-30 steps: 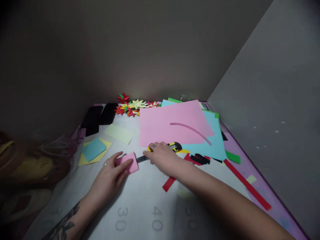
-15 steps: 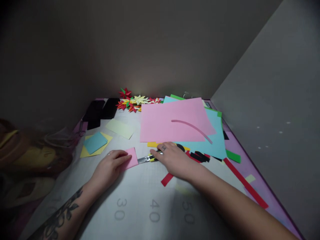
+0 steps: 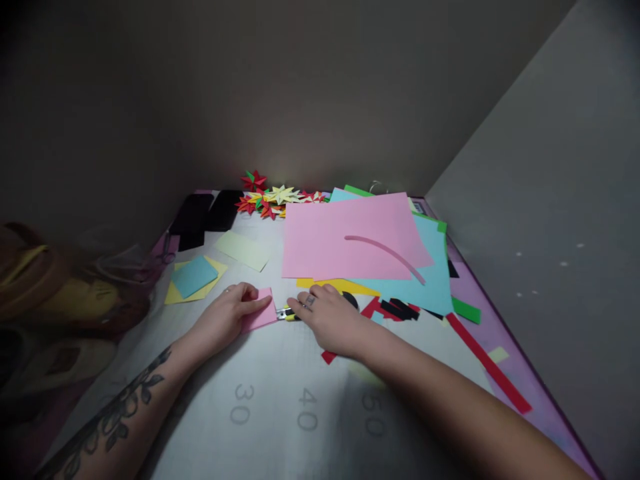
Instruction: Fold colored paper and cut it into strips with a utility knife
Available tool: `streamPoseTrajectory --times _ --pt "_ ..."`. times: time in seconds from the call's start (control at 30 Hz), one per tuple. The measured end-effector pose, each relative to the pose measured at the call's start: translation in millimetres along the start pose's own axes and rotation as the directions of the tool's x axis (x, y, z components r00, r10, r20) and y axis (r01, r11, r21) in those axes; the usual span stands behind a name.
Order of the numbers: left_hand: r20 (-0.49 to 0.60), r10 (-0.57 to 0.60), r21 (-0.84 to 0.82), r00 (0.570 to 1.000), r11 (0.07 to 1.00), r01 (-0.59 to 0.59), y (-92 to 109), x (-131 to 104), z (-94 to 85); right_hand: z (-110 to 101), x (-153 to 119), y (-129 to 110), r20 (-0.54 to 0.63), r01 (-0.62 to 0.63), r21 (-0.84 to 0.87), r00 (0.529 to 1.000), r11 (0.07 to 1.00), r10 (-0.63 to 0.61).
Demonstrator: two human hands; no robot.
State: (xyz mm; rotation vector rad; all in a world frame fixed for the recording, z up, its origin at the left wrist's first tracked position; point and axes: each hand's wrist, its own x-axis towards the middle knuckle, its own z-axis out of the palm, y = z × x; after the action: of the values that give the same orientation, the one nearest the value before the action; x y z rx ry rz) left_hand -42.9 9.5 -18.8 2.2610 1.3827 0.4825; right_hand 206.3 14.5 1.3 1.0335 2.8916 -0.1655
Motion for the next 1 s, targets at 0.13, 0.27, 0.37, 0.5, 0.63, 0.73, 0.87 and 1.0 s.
streamPoseTrajectory --times 0.13,0.27,0.37,0.5,0.63,0.73,0.87,1.0 --pt "0.045 -0.022 0.091 0.999 0.996 0.018 1 -1 0.2 1 -7 -3 0.004 -0.017 -0.009 1.0 1.0 0.017" --pt "0.046 0.018 0.117 0.999 0.993 -0.024 0 -1 0.6 5 -19 -4 -0.008 -0.04 -0.027 0.999 0.999 0.04" --pt "0.016 0.022 0.088 1.0 0.996 -0.024 0 -1 1.7 7 -26 -6 0.012 -0.056 -0.054 0.998 0.997 0.057" --pt "-0.019 -0.022 0.002 1.0 1.0 0.022 1 -1 1.3 3 -23 -12 0.025 -0.077 -0.07 0.997 0.995 0.079" --pt "-0.037 0.038 -0.011 0.999 0.999 -0.038 -1 -2 0.9 2 -19 -19 0.009 -0.077 -0.099 0.997 0.992 0.078" --pt "-0.048 0.066 -0.018 0.997 0.998 -0.067 -3 -2 1.8 6 -25 -20 0.014 -0.067 -0.114 0.998 0.991 0.069" --pt "-0.021 0.052 -0.009 0.998 0.999 -0.053 -4 -2 1.7 9 -27 -25 -0.009 -0.093 -0.145 0.996 0.985 0.093" --pt "0.059 0.013 0.061 0.998 0.998 -0.017 -6 -2 -1.2 11 -18 -34 -0.044 -0.094 -0.155 0.995 0.983 0.088"
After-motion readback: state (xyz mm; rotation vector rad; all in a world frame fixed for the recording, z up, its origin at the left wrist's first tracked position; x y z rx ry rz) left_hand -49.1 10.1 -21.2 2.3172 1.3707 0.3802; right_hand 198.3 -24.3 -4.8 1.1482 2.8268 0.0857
